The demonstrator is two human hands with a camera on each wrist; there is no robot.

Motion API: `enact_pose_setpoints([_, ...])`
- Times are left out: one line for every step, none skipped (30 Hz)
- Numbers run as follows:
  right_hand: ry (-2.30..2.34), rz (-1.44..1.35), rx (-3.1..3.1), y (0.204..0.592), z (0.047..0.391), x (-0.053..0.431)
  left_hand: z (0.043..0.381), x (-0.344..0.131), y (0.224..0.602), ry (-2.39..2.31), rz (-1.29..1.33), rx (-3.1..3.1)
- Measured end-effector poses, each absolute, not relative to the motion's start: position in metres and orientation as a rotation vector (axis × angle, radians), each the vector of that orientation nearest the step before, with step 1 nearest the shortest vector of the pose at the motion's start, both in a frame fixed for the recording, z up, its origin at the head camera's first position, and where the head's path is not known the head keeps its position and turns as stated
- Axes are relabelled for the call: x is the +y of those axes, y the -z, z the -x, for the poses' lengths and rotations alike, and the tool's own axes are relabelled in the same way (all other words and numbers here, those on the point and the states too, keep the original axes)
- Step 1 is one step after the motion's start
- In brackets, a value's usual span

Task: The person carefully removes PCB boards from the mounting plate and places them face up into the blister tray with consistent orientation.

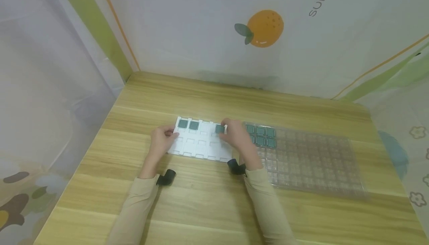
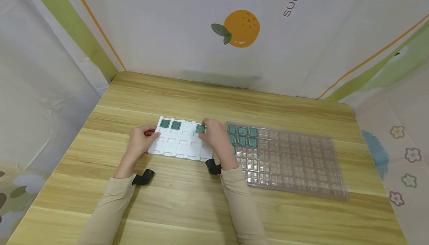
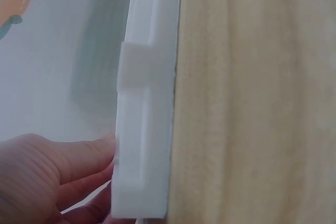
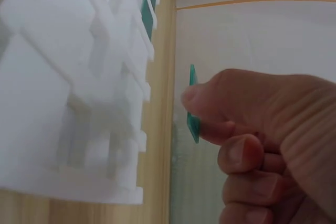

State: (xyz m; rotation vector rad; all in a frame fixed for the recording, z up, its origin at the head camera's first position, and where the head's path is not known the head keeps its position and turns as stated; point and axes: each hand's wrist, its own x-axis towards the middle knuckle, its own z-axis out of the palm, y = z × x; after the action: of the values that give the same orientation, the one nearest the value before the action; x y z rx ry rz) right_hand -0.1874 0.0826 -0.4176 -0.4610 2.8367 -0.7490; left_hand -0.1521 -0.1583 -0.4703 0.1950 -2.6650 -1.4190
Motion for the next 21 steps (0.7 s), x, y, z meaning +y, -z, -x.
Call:
enact_pose_setpoints([0.753, 0.460, 2.840, 0.417, 0.186, 0.085, 0.152, -0.158, 0.471, 1.419, -0.194, -2.664])
enact_pose_setpoints([0.764, 0.461, 2.839, 0.416, 0.185, 0.087, 0.152, -0.158, 0.471, 1.419, -0.194, -2.664])
enact_pose_setpoints([0.767, 0.463, 2.840, 0.415, 0.184, 0.089, 0.152, -0.158, 0.471, 1.416, -0.193, -2.665])
enact_pose_setpoints([0.776, 0.465, 2.840, 0.415, 0.183, 0.091, 0.152, -0.158, 0.471, 1.416, -0.195, -2.666])
enact_pose_setpoints([0.781, 0.469, 2.841, 0.414, 0.182, 0.093, 0.153, -0.158, 0.471, 1.415, -0.196, -2.666])
enact_pose_setpoints([0.789, 0.470, 2.838, 0.414, 0.181, 0.094, 0.153, -0.158, 0.471, 1.414, -0.197, -2.665])
enact_pose_setpoints([0.793, 0.466, 2.838, 0.413, 0.181, 0.096, 0.153, -0.158, 0.472, 1.412, -0.198, -2.667])
enact_pose_setpoints([0.795, 0.464, 2.838, 0.413, 0.180, 0.097, 0.153, -0.158, 0.472, 1.415, -0.198, -2.667])
enact_pose_setpoints([0.793, 0.457, 2.838, 0.412, 0.180, 0.098, 0.153, -0.158, 0.472, 1.417, -0.199, -2.666])
enact_pose_setpoints([0.794, 0.453, 2.837, 0.412, 0.179, 0.099, 0.153, -0.158, 0.472, 1.422, -0.200, -2.666])
enact_pose_setpoints([0.789, 0.446, 2.837, 0.411, 0.179, 0.100, 0.153, -0.158, 0.472, 1.424, -0.201, -2.666])
enact_pose_setpoints([0.785, 0.438, 2.836, 0.411, 0.179, 0.100, 0.153, -0.158, 0.472, 1.428, -0.202, -2.666])
enact_pose_setpoints([0.777, 0.430, 2.835, 0.411, 0.179, 0.101, 0.153, -0.158, 0.472, 1.429, -0.202, -2.668])
enact_pose_setpoints([0.772, 0.422, 2.833, 0.410, 0.178, 0.102, 0.153, -0.158, 0.472, 1.429, -0.204, -2.669])
enact_pose_setpoints([0.769, 0.415, 2.831, 0.410, 0.178, 0.102, 0.153, -0.157, 0.473, 1.429, -0.208, -2.671])
enact_pose_setpoints([0.771, 0.415, 2.831, 0.410, 0.178, 0.103, 0.153, -0.157, 0.473, 1.429, -0.210, -2.672])
enact_pose_setpoints([0.770, 0.417, 2.834, 0.410, 0.177, 0.104, 0.153, -0.157, 0.473, 1.428, -0.210, -2.673])
enact_pose_setpoints([0.777, 0.422, 2.836, 0.410, 0.177, 0.106, 0.153, -0.157, 0.473, 1.429, -0.210, -2.672])
enact_pose_setpoints([0.785, 0.429, 2.839, 0.410, 0.176, 0.107, 0.153, -0.157, 0.473, 1.427, -0.208, -2.671])
enact_pose_setpoints([0.792, 0.432, 2.841, 0.410, 0.176, 0.108, 0.153, -0.157, 0.474, 1.425, -0.205, -2.669])
enact_pose_setpoints([0.800, 0.439, 2.844, 0.411, 0.176, 0.109, 0.153, -0.157, 0.474, 1.425, -0.201, -2.667])
